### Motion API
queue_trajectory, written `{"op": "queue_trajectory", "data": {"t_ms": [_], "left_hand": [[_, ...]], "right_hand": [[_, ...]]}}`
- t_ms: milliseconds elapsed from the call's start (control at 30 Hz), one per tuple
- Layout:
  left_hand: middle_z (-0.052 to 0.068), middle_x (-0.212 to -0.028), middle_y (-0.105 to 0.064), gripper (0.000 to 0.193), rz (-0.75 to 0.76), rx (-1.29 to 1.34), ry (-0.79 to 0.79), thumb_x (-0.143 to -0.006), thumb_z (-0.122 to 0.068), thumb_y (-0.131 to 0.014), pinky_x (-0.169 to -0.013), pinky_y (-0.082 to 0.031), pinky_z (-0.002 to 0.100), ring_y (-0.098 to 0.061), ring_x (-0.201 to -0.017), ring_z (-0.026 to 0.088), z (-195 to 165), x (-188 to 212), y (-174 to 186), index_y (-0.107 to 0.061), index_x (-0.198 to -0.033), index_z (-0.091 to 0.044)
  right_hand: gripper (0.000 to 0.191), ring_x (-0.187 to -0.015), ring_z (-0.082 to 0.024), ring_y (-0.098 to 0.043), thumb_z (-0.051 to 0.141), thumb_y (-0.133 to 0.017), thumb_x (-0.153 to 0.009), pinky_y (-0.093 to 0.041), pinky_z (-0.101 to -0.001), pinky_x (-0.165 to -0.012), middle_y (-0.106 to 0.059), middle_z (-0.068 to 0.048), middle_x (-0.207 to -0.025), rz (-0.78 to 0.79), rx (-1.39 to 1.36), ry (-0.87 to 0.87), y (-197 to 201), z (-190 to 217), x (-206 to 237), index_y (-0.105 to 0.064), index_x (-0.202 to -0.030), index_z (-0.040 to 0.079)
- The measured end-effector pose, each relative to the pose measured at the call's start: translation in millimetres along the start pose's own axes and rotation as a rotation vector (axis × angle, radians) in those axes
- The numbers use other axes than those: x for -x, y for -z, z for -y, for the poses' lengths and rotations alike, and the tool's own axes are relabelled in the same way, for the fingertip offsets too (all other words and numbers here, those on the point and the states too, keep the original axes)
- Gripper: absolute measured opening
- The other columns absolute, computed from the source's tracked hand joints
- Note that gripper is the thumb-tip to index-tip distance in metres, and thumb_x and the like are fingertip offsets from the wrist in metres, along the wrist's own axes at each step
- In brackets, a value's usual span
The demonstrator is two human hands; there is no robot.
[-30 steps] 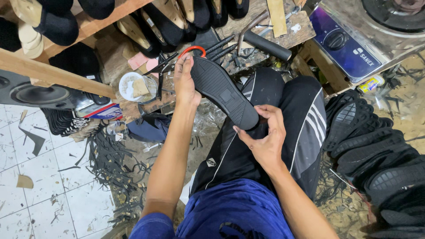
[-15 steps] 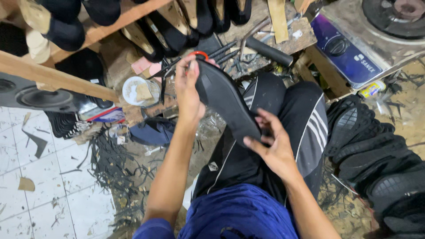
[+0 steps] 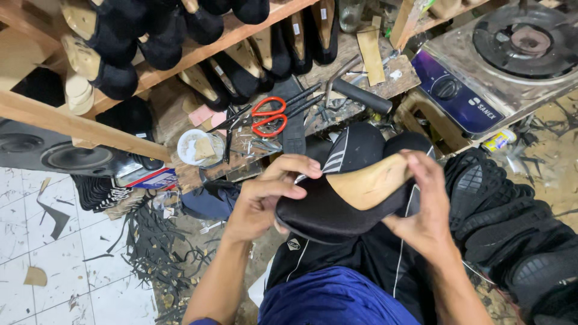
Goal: The person picks up a black shoe upper and a separate sole, then repeatedly presses the sole onto the shoe to attach it. They use a small metal tool to pry and adjust the edges of the sole, checking the fit by hand throughout the process.
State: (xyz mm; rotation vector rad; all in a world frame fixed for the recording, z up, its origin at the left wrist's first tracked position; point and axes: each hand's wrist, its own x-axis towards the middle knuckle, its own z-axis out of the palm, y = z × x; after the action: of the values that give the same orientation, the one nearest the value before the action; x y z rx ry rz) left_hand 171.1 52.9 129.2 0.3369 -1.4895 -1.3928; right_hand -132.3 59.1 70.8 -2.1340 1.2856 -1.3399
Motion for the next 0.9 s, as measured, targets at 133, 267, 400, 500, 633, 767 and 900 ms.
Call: {"op": "queue_trajectory", "data": {"t_ms": [133, 267, 400, 500, 633, 767, 900], "left_hand": [[0.012, -0.134, -0.068, 0.055, 0.041, 0.106, -0.009, -0.087, -0.026, -0.083, -0.121, -0.043, 0.049, -0.057, -0.137, 0.035, 20, 8, 16, -0.070, -0.140, -0.028], [0.013, -0.138, -0.066, 0.056, 0.025, 0.122, -0.005, -0.084, -0.029, -0.087, -0.120, -0.045, 0.050, -0.055, -0.139, 0.037, 28, 9, 23, -0.070, -0.138, -0.027], [0.015, -0.135, -0.069, 0.051, -0.087, 0.105, -0.042, -0.092, -0.029, -0.082, -0.119, -0.047, 0.047, -0.061, -0.135, 0.034, 26, -1, 14, -0.067, -0.139, -0.016], [0.019, -0.132, -0.072, 0.046, -0.309, 0.044, 0.054, -0.097, -0.016, -0.077, -0.116, -0.052, 0.045, -0.068, -0.127, 0.031, 21, -17, -6, -0.061, -0.138, -0.004], [0.018, -0.130, -0.071, 0.050, -0.378, 0.001, 0.180, -0.096, -0.003, -0.073, -0.111, -0.055, 0.037, -0.068, -0.123, 0.022, 10, -36, -35, -0.055, -0.142, 0.002], [0.014, -0.131, -0.069, 0.059, -0.377, -0.043, 0.271, -0.092, -0.002, -0.074, -0.106, -0.054, 0.032, -0.065, -0.118, 0.015, 1, -43, -54, -0.050, -0.146, 0.002], [0.014, -0.127, -0.071, 0.054, -0.404, -0.131, 0.282, -0.094, -0.004, -0.073, -0.104, -0.055, 0.031, -0.067, -0.115, 0.014, 4, -45, -62, -0.054, -0.144, 0.004]], "right_hand": [[0.105, -0.133, -0.039, -0.056, 0.001, -0.088, -0.059, -0.052, -0.0450, -0.106, -0.051, -0.021, -0.145, -0.055, 0.166, 0.079, 16, 7, -8, -0.039, -0.151, 0.014], [0.106, -0.131, -0.041, -0.055, -0.002, -0.084, -0.055, -0.052, -0.0461, -0.103, -0.050, -0.022, -0.144, -0.050, 0.194, 0.095, 23, 15, -13, -0.040, -0.150, 0.014], [0.106, -0.133, -0.035, -0.054, 0.003, -0.087, -0.054, -0.047, -0.0418, -0.110, -0.051, -0.021, -0.144, 0.035, 0.056, -0.050, 17, 24, -11, -0.041, -0.149, 0.009], [0.112, -0.134, -0.028, -0.051, 0.007, -0.090, -0.050, -0.038, -0.0392, -0.113, -0.052, -0.016, -0.144, 0.220, -0.328, -0.299, -3, 28, -3, -0.039, -0.150, 0.002], [0.114, -0.124, -0.020, -0.055, 0.003, -0.091, -0.049, -0.043, -0.0361, -0.107, -0.058, -0.008, -0.133, 0.394, -0.887, -0.745, -37, 25, 28, -0.040, -0.150, 0.003], [0.106, -0.116, -0.021, -0.061, -0.002, -0.089, -0.047, -0.049, -0.0377, -0.102, -0.062, -0.008, -0.123, 0.462, -1.039, -0.954, -51, 4, 64, -0.044, -0.143, 0.000], [0.104, -0.111, -0.022, -0.063, -0.001, -0.089, -0.048, -0.051, -0.0379, -0.097, -0.063, -0.009, -0.120, 0.475, -1.056, -0.947, -52, -10, 79, -0.046, -0.143, 0.001]]}}
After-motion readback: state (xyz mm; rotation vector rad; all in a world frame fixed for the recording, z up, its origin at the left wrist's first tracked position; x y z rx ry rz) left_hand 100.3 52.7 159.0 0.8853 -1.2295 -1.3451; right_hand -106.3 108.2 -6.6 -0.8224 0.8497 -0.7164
